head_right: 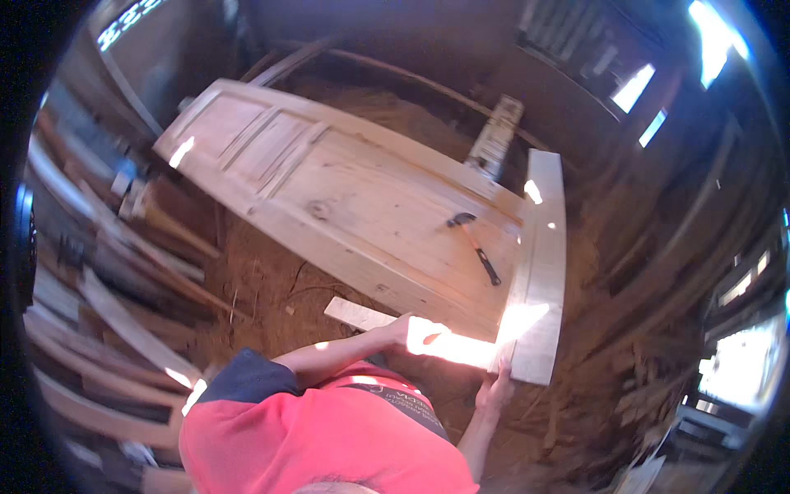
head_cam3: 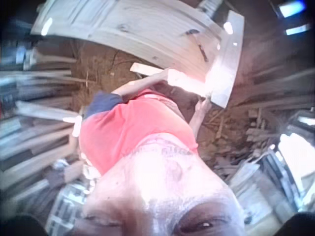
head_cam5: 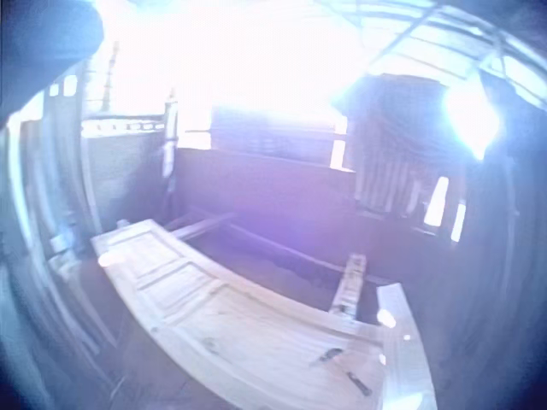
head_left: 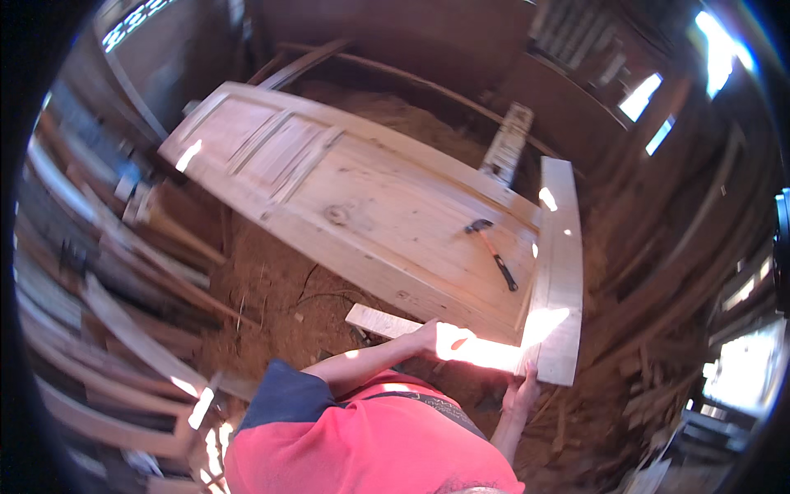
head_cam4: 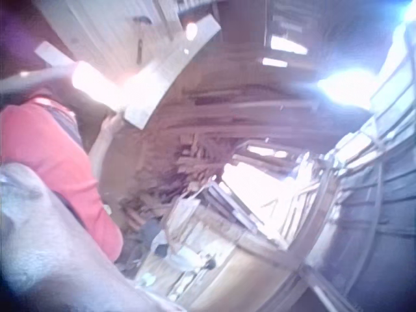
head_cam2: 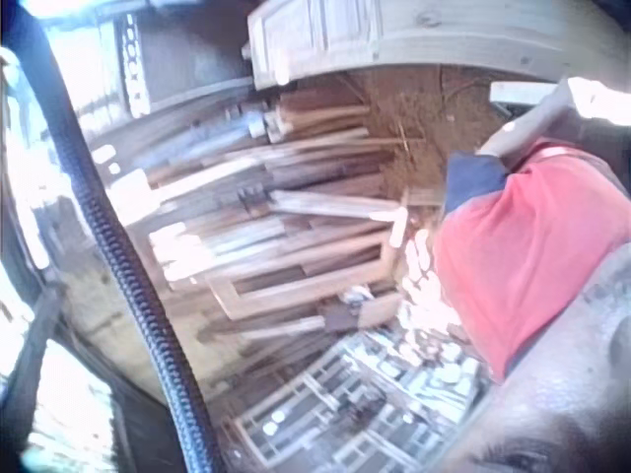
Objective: The person hammers a wooden panel into a frame, trims a wood piece with a circular saw, and sands the surface of a wooden door using a power sander.
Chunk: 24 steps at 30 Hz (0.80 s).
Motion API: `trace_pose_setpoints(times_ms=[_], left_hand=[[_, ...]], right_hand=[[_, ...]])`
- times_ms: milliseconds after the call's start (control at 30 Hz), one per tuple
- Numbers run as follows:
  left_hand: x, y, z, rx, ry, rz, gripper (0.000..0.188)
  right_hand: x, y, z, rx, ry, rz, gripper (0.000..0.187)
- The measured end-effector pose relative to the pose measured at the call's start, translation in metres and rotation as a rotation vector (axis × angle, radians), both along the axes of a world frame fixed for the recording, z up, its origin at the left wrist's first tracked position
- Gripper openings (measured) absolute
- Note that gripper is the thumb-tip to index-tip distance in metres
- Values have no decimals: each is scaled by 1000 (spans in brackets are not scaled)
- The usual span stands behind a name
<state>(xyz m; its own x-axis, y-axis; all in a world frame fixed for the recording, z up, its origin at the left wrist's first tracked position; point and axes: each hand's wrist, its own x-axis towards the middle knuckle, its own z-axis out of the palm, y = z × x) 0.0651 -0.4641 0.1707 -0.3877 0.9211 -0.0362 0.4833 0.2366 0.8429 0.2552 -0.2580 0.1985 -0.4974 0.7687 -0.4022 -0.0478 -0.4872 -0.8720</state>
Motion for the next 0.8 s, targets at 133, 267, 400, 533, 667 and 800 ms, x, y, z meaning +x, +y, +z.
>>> trace_pose_setpoints(times_ms=[133, 267, 400, 533, 667, 800], left_hand=[[39, -65, 24, 130, 230, 140, 92], [61, -70, 10, 88, 245, 237, 95], [83, -84, -5, 230, 198, 410, 93], [99, -114, 14, 181, 183, 505, 85], [136, -139, 6, 167, 178, 799, 75], [156, -166, -16, 236, 67, 1021, 58]], right_hand=[[-2, -47, 48, 139, 93, 102, 64], [0, -40, 57, 259, 176, 324, 81], [-14, -65, 85, 495, 299, 551, 83], [-32, -65, 75, 565, 254, 746, 79], [-50, -108, 84, 681, 155, 1013, 83], [-74, -171, 94, 1071, 413, 1067, 64]])
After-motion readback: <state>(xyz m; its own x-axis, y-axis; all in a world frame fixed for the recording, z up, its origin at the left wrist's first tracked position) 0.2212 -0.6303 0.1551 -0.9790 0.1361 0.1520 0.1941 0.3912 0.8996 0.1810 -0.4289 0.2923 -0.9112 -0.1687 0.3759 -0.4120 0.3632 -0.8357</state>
